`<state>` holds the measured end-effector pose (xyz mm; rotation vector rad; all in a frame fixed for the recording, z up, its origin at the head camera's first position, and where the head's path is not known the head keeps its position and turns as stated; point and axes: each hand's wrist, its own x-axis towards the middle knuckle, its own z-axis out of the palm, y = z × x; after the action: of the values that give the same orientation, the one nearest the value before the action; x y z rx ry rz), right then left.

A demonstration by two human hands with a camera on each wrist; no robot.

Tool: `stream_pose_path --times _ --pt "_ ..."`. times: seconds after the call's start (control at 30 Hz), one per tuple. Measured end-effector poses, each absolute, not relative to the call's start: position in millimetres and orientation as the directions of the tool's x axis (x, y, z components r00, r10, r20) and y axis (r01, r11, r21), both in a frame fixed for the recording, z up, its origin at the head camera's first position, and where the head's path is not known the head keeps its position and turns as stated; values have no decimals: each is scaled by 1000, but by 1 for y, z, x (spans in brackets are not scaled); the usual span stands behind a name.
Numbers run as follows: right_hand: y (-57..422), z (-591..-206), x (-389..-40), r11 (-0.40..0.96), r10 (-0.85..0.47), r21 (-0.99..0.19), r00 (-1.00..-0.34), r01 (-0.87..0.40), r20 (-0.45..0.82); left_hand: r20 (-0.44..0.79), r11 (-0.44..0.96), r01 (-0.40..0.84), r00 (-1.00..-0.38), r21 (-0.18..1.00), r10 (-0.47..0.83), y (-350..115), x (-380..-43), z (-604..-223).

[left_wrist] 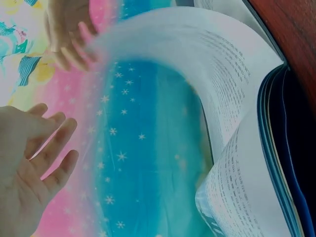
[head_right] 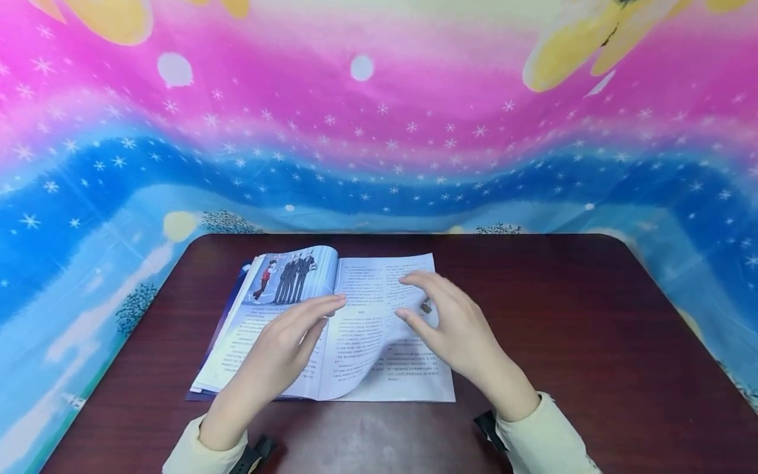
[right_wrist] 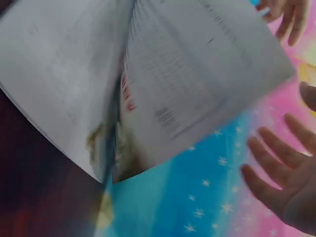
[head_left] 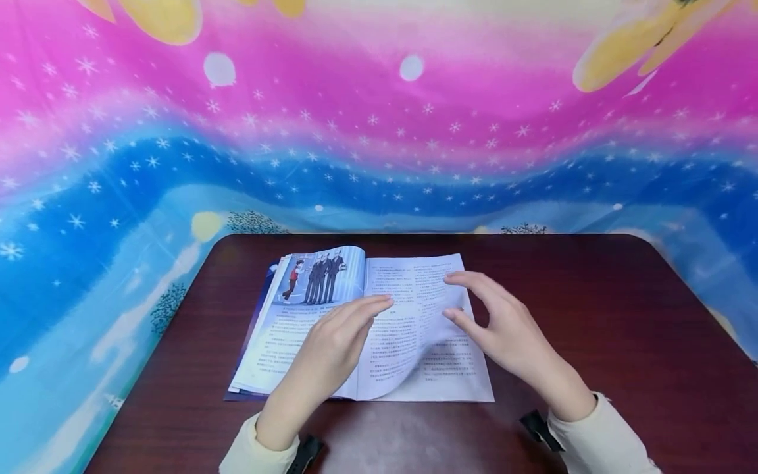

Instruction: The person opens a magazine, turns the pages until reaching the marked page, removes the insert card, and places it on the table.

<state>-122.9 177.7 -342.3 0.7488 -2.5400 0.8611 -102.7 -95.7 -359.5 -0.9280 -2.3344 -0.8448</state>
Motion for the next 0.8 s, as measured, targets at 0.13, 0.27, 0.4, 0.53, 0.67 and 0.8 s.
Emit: stream_pose_path --times 0.13,0.27,0.4,0.53,0.67,0.8 --pt "177 -357 -126 739 -393 -463 -872 -489 293 596 594 712 -675 374 434 -96 -102 -359" --pt "182 -371 -130 750 -503 -416 -852 -514 146 563 605 696 -698 387 442 -98 -100 -358" --pt "192 -379 -129 756 -556 -402 -831 -517 24 540 621 677 -718 396 439 -102 -100 -357" --pt "200 -381 -128 771 -548 -417 -835 -482 -49 530 629 665 -730 403 432 -106 -101 -357" --pt "205 -382 -128 768 -557 -429 -826 -475 -82 529 627 671 -725 396 441 -108 -102 -358" --pt "208 -386 -128 770 -561 -428 -822 -473 -102 530 627 680 -715 380 455 -110 -104 -359"
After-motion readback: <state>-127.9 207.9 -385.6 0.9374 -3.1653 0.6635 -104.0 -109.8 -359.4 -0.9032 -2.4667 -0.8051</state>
